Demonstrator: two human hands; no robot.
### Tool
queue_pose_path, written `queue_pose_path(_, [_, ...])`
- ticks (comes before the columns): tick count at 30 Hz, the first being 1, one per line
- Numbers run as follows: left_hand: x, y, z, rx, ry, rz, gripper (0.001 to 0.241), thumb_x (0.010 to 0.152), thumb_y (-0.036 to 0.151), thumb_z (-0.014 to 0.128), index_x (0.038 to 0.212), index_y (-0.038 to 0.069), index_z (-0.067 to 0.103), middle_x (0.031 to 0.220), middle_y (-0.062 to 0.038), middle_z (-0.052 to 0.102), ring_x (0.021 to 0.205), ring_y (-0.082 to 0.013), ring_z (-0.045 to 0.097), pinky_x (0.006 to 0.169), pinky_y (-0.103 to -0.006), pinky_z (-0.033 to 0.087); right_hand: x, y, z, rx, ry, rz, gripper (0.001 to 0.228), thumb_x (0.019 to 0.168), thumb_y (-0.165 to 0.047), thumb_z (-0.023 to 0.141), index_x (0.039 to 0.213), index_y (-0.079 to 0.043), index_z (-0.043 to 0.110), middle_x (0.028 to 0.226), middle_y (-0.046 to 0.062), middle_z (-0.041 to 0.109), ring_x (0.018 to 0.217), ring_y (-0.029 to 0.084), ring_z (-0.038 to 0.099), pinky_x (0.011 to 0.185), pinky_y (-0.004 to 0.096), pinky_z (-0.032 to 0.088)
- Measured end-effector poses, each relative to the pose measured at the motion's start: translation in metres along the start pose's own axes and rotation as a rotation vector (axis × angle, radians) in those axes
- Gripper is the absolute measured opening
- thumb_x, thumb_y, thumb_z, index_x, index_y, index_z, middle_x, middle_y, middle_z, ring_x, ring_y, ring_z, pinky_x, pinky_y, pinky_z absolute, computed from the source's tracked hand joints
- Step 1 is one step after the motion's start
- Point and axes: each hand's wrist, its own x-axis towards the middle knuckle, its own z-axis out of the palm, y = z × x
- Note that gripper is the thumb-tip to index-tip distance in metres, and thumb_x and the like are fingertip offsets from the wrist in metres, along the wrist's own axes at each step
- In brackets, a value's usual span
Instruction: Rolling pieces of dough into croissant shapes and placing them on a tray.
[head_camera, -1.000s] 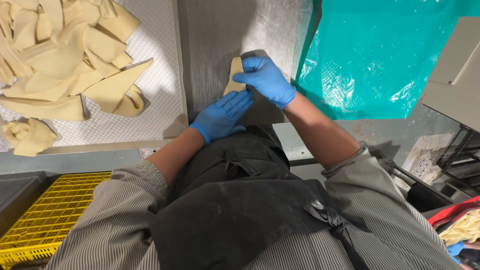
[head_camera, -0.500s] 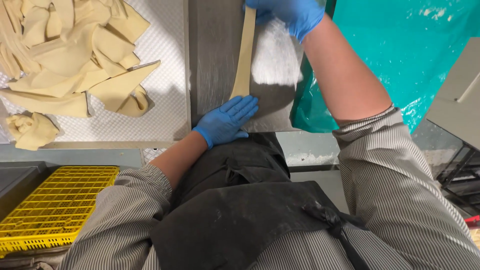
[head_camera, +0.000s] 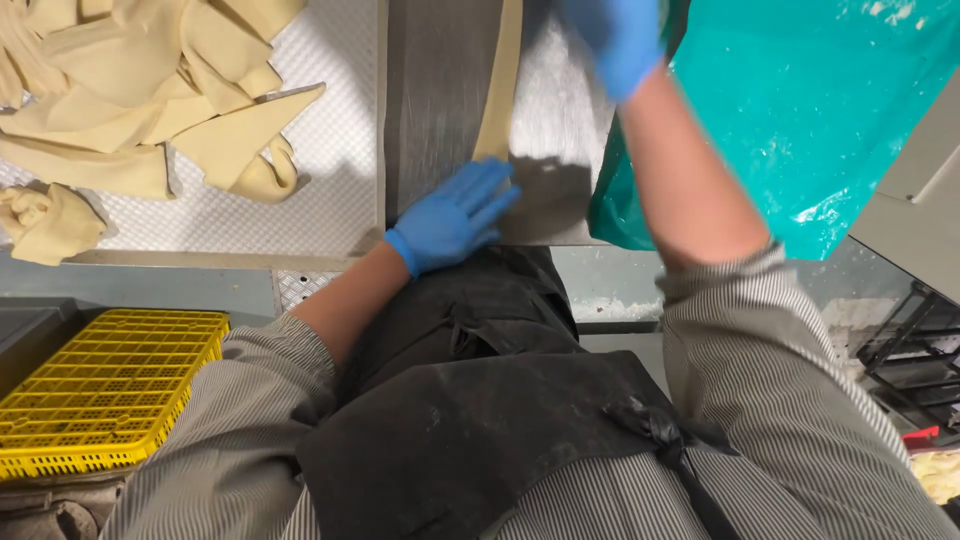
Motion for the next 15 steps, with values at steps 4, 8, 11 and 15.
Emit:
queue_pose_path(4, [-0.010, 0.005, 0.001, 0.058, 0.342, -0.258, 0.047, 0.097, 0.026, 0.068, 0.139, 0.009, 0.056, 0.144, -0.012, 0.052, 0.136, -0.0332, 0.048, 0.118, -0.0480, 0.037, -0.060, -0.074, 0.027, -0.157, 0.003, -0.119, 0.019, 0.098, -0.014, 0.076, 0.114, -0.005, 0.071, 0.111, 0.013, 0.069, 0.100, 0.029, 0.069, 0.087, 0.041, 0.057])
queue_pose_path(8, [-0.011, -0.007, -0.001, 0.147, 0.392, -0.272, 0.030, 0.092, 0.021, 0.070, 0.119, 0.010, 0.067, 0.119, -0.008, 0.062, 0.115, -0.0289, 0.057, 0.106, -0.0469, 0.044, -0.117, -0.112, 0.058, -0.214, -0.002, -0.109, 0.034, 0.086, -0.021, 0.085, 0.113, -0.010, 0.067, 0.117, 0.009, 0.062, 0.110, 0.030, 0.062, 0.099, 0.046, 0.050])
queue_pose_path(11, [-0.007, -0.023, 0.008, 0.214, 0.292, -0.210, 0.022, 0.093, 0.019, 0.068, 0.114, 0.012, 0.068, 0.114, -0.006, 0.064, 0.110, -0.0266, 0.060, 0.104, -0.0457, 0.044, -0.132, -0.102, 0.073, -0.377, 0.049, -0.105, 0.033, 0.085, -0.021, 0.085, 0.113, -0.012, 0.070, 0.117, 0.005, 0.061, 0.109, 0.027, 0.060, 0.098, 0.044, 0.046])
queue_pose_path(15, [-0.005, -0.021, -0.005, 0.199, 0.148, -0.213, 0.017, 0.097, 0.015, 0.065, 0.114, 0.014, 0.068, 0.116, -0.005, 0.064, 0.112, -0.0268, 0.060, 0.107, -0.0449, 0.045, -0.143, -0.093, 0.081, -0.445, 0.066, -0.126, 0.031, 0.089, -0.018, 0.085, 0.116, -0.015, 0.070, 0.118, 0.003, 0.061, 0.111, 0.026, 0.060, 0.100, 0.042, 0.045])
